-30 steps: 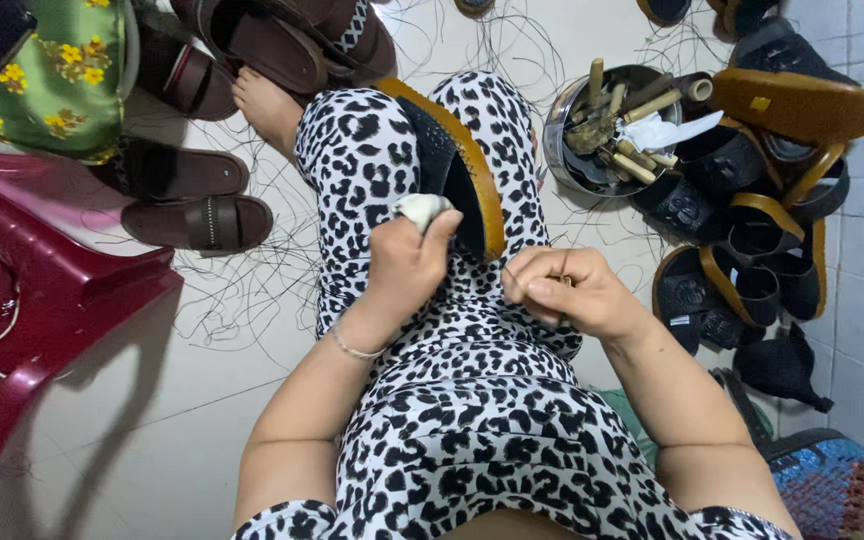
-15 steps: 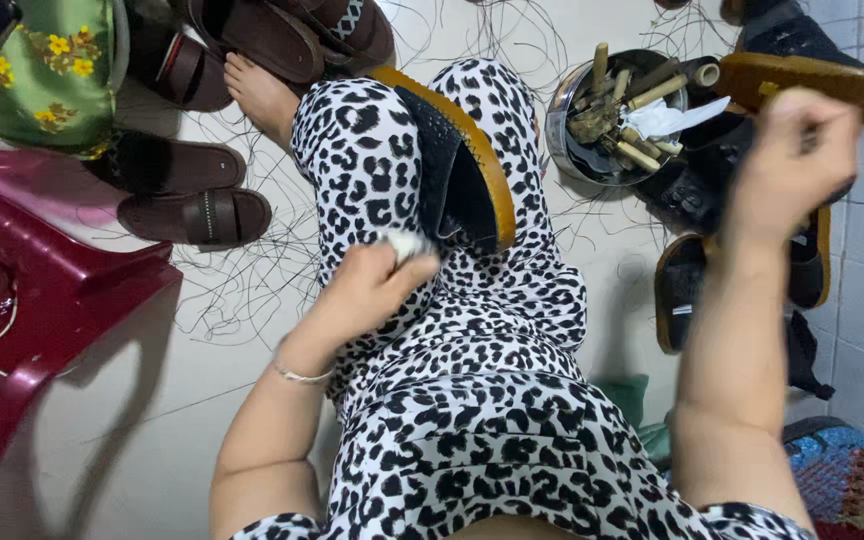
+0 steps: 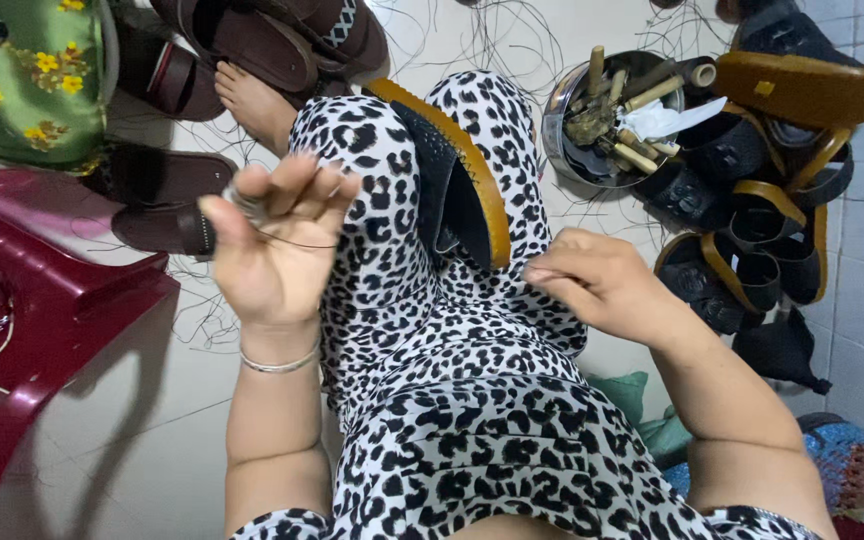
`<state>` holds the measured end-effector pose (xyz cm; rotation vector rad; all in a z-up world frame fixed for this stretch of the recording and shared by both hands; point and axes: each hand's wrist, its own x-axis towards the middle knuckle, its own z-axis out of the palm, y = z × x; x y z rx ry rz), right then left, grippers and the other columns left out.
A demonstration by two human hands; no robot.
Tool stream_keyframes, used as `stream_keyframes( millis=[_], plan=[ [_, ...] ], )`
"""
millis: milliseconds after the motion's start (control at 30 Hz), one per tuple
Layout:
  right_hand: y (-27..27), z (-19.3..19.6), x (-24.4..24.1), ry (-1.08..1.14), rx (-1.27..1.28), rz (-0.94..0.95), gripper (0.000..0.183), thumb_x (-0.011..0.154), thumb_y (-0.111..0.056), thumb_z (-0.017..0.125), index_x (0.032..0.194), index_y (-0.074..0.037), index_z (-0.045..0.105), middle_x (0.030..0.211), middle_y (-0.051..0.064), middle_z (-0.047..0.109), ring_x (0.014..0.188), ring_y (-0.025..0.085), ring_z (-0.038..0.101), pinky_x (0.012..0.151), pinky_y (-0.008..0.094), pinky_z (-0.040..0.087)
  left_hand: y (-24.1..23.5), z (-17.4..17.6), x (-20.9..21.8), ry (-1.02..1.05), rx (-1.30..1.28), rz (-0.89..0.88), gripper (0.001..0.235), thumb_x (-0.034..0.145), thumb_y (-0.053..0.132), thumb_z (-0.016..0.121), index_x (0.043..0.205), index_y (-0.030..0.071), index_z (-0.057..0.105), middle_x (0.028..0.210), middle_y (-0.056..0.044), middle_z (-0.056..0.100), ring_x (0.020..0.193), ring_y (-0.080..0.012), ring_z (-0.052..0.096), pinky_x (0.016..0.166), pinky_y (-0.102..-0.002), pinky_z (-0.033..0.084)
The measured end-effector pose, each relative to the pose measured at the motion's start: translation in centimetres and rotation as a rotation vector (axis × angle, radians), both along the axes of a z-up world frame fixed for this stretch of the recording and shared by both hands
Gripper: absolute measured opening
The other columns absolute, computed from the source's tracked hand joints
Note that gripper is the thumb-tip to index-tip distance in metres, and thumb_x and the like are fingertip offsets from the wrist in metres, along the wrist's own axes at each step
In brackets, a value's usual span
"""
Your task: The person sits on the floor and sews the sole of a black shoe using a needle and thread. They repeatedly push the needle through the shoe's edge and pull the thread tight to secure the sole.
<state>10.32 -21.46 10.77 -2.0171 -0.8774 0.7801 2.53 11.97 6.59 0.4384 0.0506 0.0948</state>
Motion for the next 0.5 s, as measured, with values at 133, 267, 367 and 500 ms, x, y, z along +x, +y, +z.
stream_keyframes(
  millis=[133,267,367,500],
  plan=[
    [3.3,0.9,0.0,0.340,0.480,-0.272,0.048,0.107,-0.037,0.049,0.078,-0.006,0.070,0.103,0.020,0.076,0.083,0.025,0.070,0.080,0.037,0.058,0.8,-4.3,0.3,0.260,-0.112,0.069,0.056,0.103,0.055,0.036,0.094,0.016,0.074,0.050,0.007,0.023,0.043,-0.0103,0.029,0.057,-0.035,0.042],
    [3.0,-6.0,-0.1,0.553,0.645,-0.458,0.060,0.111,-0.035,0.044,0.057,-0.008,0.051,0.044,0.005,0.049,0.038,0.015,0.047,0.041,0.022,0.047,0.4,-7.0,0.4,0.327,-0.066,0.073,0.057,0.104,0.052,0.037,0.090,0.011,0.073,0.052,0.008,0.016,0.042,-0.0064,0.021,0.045,-0.026,0.028],
    [2.4,-5.8,0.8,0.724,0.690,-0.559,0.055,0.113,-0.028,0.041,0.061,-0.010,0.040,0.050,0.004,0.038,0.036,0.007,0.035,0.030,0.018,0.039,-2.7,-5.7,0.6,0.365,0.323,0.275,0.058,0.108,0.045,0.038,0.087,0.001,0.069,0.041,0.005,0.023,0.033,-0.0106,0.022,0.035,-0.028,0.028],
    [3.1,-0.4,1.0,0.386,0.529,-0.422,0.044,0.105,-0.025,0.054,0.067,-0.004,0.063,0.070,0.014,0.065,0.054,0.016,0.059,0.049,0.025,0.051,-9.8,-1.6,1.1,0.296,0.833,0.144,0.036,0.076,0.029,0.081,0.104,0.008,0.072,0.090,-0.002,0.061,0.084,-0.0185,0.059,0.074,-0.030,0.051]
  ],
)
